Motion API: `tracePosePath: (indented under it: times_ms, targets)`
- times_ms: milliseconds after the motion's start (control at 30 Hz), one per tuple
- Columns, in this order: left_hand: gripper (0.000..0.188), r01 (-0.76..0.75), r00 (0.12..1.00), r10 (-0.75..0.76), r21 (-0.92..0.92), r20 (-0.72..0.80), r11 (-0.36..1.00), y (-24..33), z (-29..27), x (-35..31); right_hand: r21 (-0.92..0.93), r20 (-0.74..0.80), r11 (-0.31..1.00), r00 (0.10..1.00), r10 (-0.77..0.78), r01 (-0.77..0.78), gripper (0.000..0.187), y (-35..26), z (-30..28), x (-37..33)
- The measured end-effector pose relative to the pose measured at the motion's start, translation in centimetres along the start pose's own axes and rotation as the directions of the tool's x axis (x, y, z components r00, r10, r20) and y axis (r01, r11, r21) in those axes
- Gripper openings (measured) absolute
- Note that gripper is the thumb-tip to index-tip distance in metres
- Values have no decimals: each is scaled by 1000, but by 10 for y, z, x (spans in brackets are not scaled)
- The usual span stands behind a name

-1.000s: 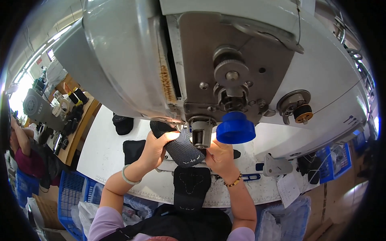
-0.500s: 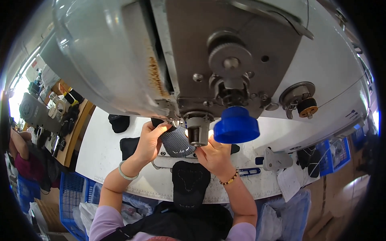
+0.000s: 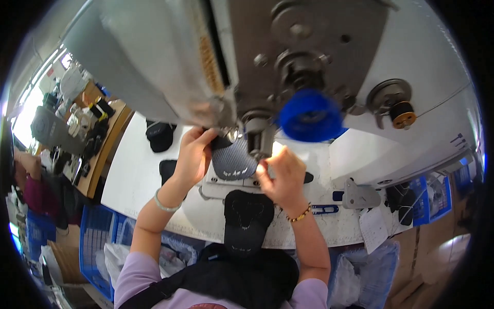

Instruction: Sewing various pieces of fabric and material to assemble shoe uppers using an industrial sewing machine.

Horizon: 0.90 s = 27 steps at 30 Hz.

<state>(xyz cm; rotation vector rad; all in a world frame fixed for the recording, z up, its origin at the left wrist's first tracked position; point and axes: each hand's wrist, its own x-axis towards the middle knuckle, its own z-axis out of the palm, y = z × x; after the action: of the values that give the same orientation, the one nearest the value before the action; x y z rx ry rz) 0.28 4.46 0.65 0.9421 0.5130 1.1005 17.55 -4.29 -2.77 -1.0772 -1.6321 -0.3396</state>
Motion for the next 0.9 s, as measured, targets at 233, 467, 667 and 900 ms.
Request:
tracePosePath:
  times_ms: [233, 467, 667, 900]
  targets:
    - [10, -170, 952, 217, 219, -214, 961, 47, -79, -10, -96, -71, 936, 940, 332, -338, 19, -4, -40, 4]
    - [22, 326, 914, 43, 793, -404, 515, 26, -194, -65, -267, 304, 756, 692, 655, -598, 28, 19, -66, -43]
    - [35, -294, 928, 284, 943, 243, 155, -1, -82, -85, -343, 342, 748, 666, 663, -568, 28, 34, -63, -69]
    - [44, -608, 775, -65, 770, 628, 192, -32, -32, -94, -416, 269, 767, 740, 616, -488, 26, 31, -60, -74]
